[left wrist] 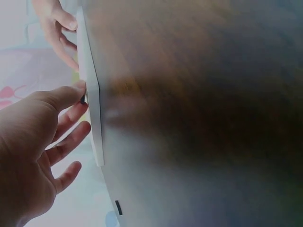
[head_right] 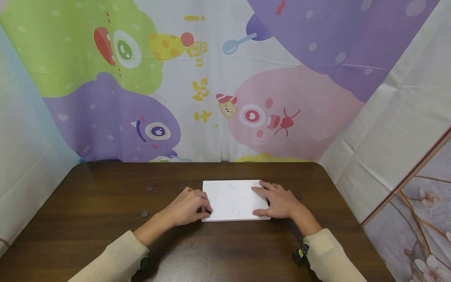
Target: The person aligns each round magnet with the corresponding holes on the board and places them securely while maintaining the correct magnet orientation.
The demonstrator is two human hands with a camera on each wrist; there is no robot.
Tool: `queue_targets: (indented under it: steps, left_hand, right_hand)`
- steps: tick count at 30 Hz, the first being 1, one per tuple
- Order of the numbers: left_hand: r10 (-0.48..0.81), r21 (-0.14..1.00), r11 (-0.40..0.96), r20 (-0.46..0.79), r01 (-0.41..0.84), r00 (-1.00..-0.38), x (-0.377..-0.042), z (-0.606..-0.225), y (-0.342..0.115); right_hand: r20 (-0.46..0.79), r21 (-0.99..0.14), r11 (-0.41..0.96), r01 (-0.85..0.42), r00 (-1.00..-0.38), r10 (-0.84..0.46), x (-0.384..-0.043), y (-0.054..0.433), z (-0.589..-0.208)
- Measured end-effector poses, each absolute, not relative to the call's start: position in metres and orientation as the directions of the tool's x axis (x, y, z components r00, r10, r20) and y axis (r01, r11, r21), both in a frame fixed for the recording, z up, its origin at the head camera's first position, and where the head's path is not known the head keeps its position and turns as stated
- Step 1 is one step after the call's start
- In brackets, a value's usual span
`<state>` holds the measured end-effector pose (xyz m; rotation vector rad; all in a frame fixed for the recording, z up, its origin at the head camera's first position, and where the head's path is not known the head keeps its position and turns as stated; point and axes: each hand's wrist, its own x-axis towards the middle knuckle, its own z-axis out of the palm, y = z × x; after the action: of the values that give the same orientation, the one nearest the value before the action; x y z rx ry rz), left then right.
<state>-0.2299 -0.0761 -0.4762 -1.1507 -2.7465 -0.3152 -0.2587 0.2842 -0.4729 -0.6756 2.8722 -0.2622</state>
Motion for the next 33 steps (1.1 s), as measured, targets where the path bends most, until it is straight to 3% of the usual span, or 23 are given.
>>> queue_targets:
  steps: [22,33]
  left_hand:
    - [0.71,0.001,0.671,0.286,0.741,-0.643,-0.2285,-0.4771,-0.0732]
    - [0.705,0.015,0.674,0.287,0.739,-0.649,-0.2287,-0.4761,-0.0717]
  right_hand:
    - [-0.132,-0.212,0.877,-0.432,-0.876,-0.463,-0.2577,0.2856,-0.4736]
    - [-0.136,-0.209,0.877,-0.432,-0.876,-0.463,-0.2575,0.285,-0.4735]
